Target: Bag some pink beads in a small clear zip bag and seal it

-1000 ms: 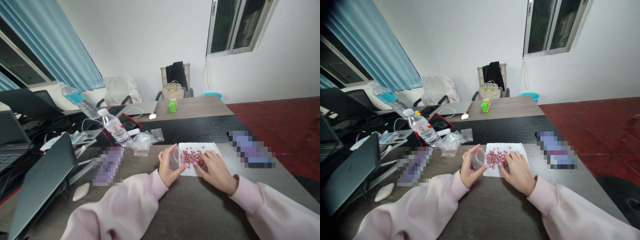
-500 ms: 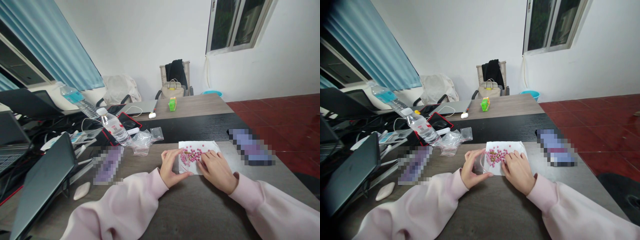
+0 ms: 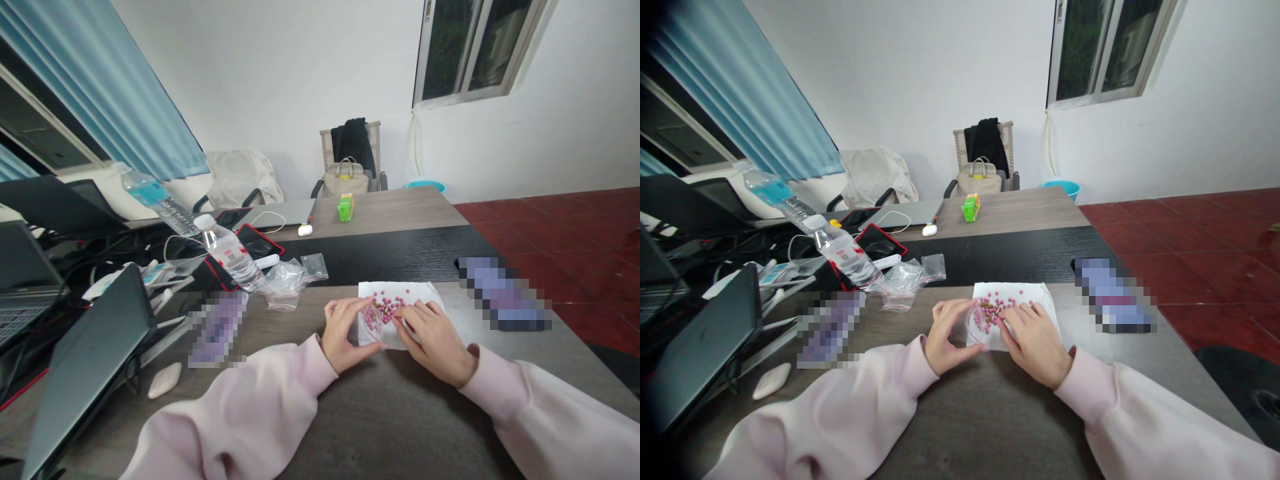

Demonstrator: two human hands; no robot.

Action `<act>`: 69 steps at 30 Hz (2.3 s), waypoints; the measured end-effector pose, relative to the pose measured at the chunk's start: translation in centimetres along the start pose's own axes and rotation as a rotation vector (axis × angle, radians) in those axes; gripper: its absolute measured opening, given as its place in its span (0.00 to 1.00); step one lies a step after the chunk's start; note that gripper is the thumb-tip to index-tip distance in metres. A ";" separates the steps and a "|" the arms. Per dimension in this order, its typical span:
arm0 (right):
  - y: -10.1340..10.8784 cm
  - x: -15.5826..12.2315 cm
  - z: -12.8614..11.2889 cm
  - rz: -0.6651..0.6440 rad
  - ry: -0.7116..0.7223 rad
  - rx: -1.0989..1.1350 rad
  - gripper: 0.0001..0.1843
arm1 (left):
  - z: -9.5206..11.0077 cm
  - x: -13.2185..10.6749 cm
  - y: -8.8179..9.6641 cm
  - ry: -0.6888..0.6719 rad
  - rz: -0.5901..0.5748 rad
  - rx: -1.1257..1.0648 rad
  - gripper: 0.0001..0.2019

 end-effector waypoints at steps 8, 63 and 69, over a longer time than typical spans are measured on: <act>0.9 0.2 -0.6 0.175 0.208 0.166 0.08 | 0.3 0.0 0.0 -0.019 -0.119 -0.029 0.35; 1.6 -0.3 -0.9 0.368 0.205 0.185 0.13 | 1.9 0.0 -0.6 -0.033 0.014 -0.043 0.33; -0.7 -1.2 3.6 0.307 -0.387 0.092 0.13 | 0.6 1.7 -1.0 0.237 0.163 -0.292 0.23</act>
Point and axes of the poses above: each hand's wrist, its own x-axis towards the middle knuckle, its own y-axis out of the back of the hand, z = x × y, the point moved 2 cm from there along x, towards the middle knuckle, and after that the axes turned 9 degrees about y, right-handed, at the moved point
